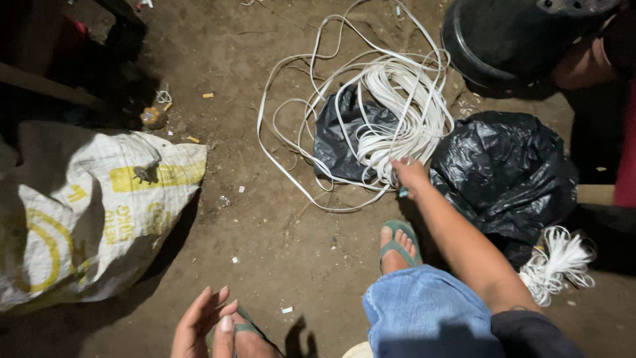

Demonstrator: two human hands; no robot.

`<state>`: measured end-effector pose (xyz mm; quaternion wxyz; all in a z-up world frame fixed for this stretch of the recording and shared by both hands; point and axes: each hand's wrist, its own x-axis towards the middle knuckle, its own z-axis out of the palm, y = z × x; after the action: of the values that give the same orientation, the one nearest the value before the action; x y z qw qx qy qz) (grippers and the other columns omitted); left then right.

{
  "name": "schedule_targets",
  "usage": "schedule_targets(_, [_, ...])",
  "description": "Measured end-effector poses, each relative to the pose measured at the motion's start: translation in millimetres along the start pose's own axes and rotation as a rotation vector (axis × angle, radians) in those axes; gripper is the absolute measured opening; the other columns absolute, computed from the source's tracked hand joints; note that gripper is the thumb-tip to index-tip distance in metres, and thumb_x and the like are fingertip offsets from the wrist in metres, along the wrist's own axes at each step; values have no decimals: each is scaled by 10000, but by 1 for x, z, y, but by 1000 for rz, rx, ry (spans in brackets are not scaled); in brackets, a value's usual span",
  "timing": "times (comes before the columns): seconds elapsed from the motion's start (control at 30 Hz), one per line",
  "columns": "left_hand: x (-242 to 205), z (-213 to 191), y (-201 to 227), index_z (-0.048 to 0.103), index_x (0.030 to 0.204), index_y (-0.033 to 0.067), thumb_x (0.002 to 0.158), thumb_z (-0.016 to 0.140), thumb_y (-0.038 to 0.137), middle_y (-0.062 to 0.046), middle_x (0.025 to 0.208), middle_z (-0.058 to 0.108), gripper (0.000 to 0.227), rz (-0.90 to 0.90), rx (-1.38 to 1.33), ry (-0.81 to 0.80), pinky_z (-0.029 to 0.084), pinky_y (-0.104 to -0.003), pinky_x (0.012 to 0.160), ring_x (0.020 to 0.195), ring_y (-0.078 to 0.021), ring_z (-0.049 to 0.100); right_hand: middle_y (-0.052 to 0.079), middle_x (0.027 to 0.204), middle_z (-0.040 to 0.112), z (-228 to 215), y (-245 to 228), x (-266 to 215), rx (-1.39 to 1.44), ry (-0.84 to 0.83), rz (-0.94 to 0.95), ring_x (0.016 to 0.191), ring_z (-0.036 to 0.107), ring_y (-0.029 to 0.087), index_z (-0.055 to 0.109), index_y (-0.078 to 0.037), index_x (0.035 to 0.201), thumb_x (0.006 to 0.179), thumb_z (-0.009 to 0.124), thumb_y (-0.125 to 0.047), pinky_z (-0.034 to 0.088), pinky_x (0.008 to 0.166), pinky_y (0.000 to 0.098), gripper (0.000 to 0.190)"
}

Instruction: The person gathers a long white cable, folds it repeatedly into a bundle, and secures it with a small piece of the cable. They then use scissors to trim the excess cable from the bundle.

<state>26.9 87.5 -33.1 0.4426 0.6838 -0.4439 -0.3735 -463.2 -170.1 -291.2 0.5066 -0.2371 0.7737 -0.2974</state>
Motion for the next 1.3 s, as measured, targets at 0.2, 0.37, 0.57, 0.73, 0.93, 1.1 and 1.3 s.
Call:
schedule_targets(0.2, [6,26,42,530,1397,-14,887,633,-1,-214,1219,715,520,-129,90,43,551,-390,959,1036,-256,743,38,835,699,29,-82,-61,309,-316,-163,557,463,76,659,-39,1080,984,642,-161,388,475,248,156])
schedule_targets(0.37, [9,38,63,547,1382,-14,881,643,7,-199,1219,721,511,-120,41,31,550,-369,952,1057,-239,736,85,936,687,-24,-204,-166,425,-500,-573,791,627,119,611,13,1231,1019,632,-62,503,712,263,226])
schedule_targets(0.57, [5,40,105,609,1331,-14,882,668,0,-171,1172,761,453,-56,76,87,545,-346,969,1048,-209,747,142,985,709,-84,-307,-310,457,-631,-1026,866,690,182,568,42,1419,1021,629,9,571,859,327,404])
schedule_targets(0.73, [4,40,138,621,1309,-24,896,665,1,-157,1177,755,416,86,-78,98,547,-339,972,1053,-189,731,115,1045,702,-96,-356,-352,264,-509,-1107,892,695,165,571,41,1374,980,612,6,506,712,246,398])
schedule_targets(0.93, [-2,24,168,620,1315,-9,923,661,54,-120,1177,759,399,169,62,78,532,-317,973,1084,-182,720,102,991,676,-97,-414,-324,41,-324,-1414,866,665,143,652,41,1082,1144,611,-29,506,767,270,102])
schedule_targets(1.1, [-1,20,178,633,1303,-12,950,650,59,-119,1174,763,360,222,-10,108,538,-318,981,1091,-184,719,109,979,689,-122,-419,-344,-86,-331,-1233,834,649,126,680,13,1177,1072,650,-80,503,724,276,144])
schedule_targets(1.3, [3,16,209,629,1314,-17,984,642,79,-115,1178,763,345,308,-85,153,549,-329,1000,1098,-197,722,87,957,750,-66,-439,-435,-701,-644,-1183,815,681,120,706,-28,1257,962,698,-131,536,699,285,313])
